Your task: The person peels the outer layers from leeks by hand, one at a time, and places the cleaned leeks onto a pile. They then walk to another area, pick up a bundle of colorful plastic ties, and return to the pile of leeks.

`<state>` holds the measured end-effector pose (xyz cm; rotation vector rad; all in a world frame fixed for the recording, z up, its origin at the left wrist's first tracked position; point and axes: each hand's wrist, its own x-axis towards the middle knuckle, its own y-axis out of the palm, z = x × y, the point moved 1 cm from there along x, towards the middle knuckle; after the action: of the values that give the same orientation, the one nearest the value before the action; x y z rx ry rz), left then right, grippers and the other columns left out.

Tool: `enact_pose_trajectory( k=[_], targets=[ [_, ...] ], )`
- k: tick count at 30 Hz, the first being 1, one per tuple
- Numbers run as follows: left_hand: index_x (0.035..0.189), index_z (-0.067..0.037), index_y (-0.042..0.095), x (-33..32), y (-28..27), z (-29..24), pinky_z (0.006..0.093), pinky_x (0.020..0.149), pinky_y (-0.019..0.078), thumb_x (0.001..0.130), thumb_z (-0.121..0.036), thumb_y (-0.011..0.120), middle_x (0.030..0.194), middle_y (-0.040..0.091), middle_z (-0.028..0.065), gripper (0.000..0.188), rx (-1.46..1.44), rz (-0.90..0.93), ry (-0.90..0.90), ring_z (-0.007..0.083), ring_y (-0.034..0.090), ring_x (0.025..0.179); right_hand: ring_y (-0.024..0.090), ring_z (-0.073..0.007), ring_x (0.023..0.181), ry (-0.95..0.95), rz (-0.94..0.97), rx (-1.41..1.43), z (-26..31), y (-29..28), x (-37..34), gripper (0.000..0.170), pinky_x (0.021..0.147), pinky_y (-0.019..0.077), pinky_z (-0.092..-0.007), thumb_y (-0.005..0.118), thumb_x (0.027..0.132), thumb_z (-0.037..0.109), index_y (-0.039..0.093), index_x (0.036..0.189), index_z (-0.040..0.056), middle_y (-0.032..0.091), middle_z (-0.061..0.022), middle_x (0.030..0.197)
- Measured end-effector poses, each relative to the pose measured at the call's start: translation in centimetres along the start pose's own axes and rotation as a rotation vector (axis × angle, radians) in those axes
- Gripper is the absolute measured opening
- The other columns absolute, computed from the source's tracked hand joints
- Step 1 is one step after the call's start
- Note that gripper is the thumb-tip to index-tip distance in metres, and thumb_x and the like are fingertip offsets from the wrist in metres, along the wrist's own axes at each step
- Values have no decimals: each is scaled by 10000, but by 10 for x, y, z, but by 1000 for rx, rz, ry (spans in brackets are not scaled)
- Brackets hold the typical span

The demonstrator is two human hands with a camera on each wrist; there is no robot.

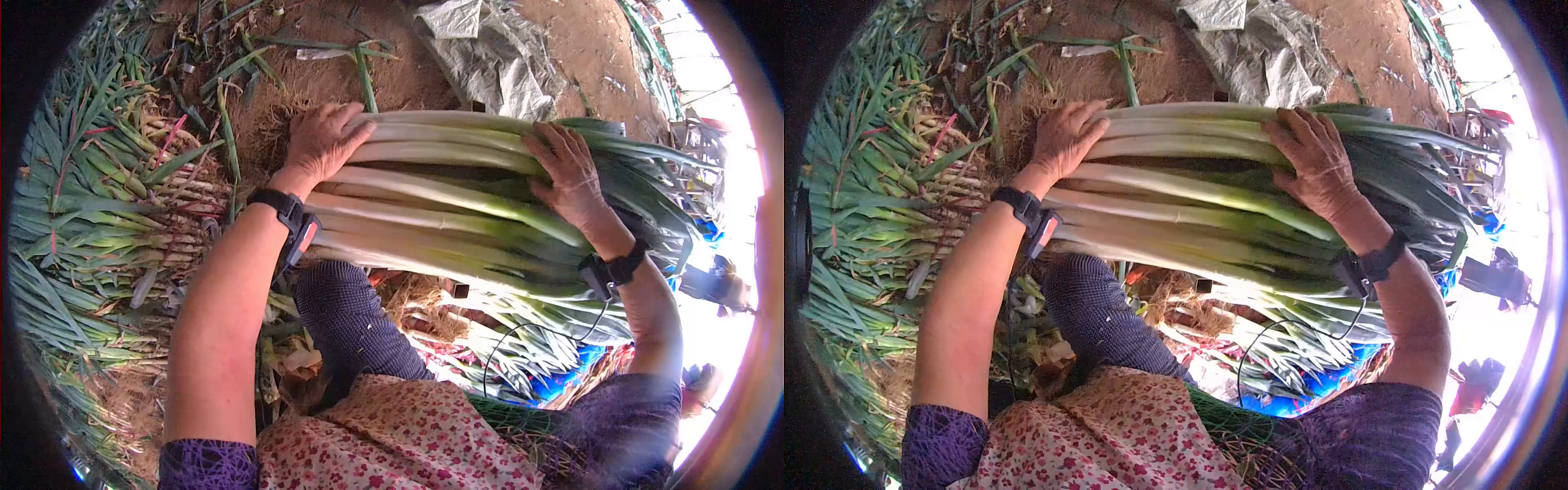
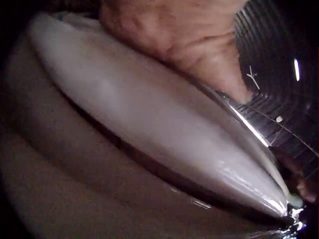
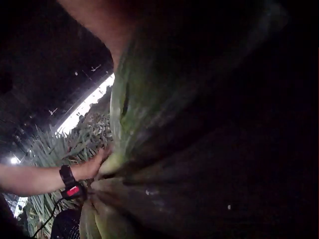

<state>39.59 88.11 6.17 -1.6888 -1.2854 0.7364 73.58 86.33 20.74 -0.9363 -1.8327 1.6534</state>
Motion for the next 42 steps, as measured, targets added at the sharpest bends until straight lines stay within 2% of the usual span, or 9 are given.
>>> enact_pose_trajectory(
  k=[2,6,11,14,20,29,32,38,42],
  targets=[
    [1306,-178,402,-4,3,2,447,991,238,714,-652,547,1240,467,84,772,8,5,33,244,428,1157,380,-332,1198,14,-13,-82,4,10,-1,736,1019,281,-473,728,585,180,436,1261,164,395,-132,1290],
    [1312,-236,395,-9,4,13,435,974,265,680,-579,639,1253,426,50,759,101,-54,227,226,431,1143,368,-330,1211,3,-13,-64,3,11,-5,740,1024,268,-479,728,592,212,432,1269,170,391,-133,1297],
    [1299,-262,413,-7,9,16,416,946,304,707,-538,634,1186,463,39,690,42,-85,213,219,470,1091,353,-322,1230,102,26,138,22,-20,6,642,1029,251,-483,739,592,237,517,1190,163,386,-124,1310],
    [1335,-264,376,-9,6,13,406,964,335,724,-468,644,1208,476,89,698,69,-76,194,270,468,1111,349,-317,1236,-140,176,84,55,-20,-7,518,1032,245,-467,732,617,238,568,1101,155,398,-121,1304],
    [1280,-248,443,-5,12,19,408,944,319,743,-579,574,1187,478,44,645,13,-131,191,218,476,1083,366,-300,1223,-29,120,98,44,-16,-6,394,1012,276,-476,705,660,176,575,1032,149,436,-114,1259],
    [1346,-217,347,-11,0,7,416,985,315,694,-543,642,1217,462,91,787,113,-95,225,273,437,1143,352,-332,1221,33,-32,-62,35,10,-5,602,1009,269,-495,700,677,306,481,1230,214,375,-115,1307],
    [1307,-173,383,-9,7,8,431,974,284,676,-649,593,1212,454,76,818,149,-105,182,235,431,1136,344,-342,1222,15,-59,-107,32,27,1,601,1015,260,-490,687,680,367,484,1228,224,375,-123,1308],
    [1292,-165,401,-21,-14,-3,431,978,302,781,-542,560,1216,464,93,654,248,-393,219,259,439,1126,320,-331,1238,14,-72,-70,33,26,-6,649,1014,267,-479,708,683,306,441,1268,221,335,-126,1345],
    [1294,-157,399,-77,-31,-5,451,1019,268,846,-440,511,1255,421,130,541,-102,80,253,304,404,1158,332,-323,1230,-4,-114,-88,34,26,-10,611,1013,270,-476,685,711,303,441,1264,212,328,-123,1349]
  ],
)
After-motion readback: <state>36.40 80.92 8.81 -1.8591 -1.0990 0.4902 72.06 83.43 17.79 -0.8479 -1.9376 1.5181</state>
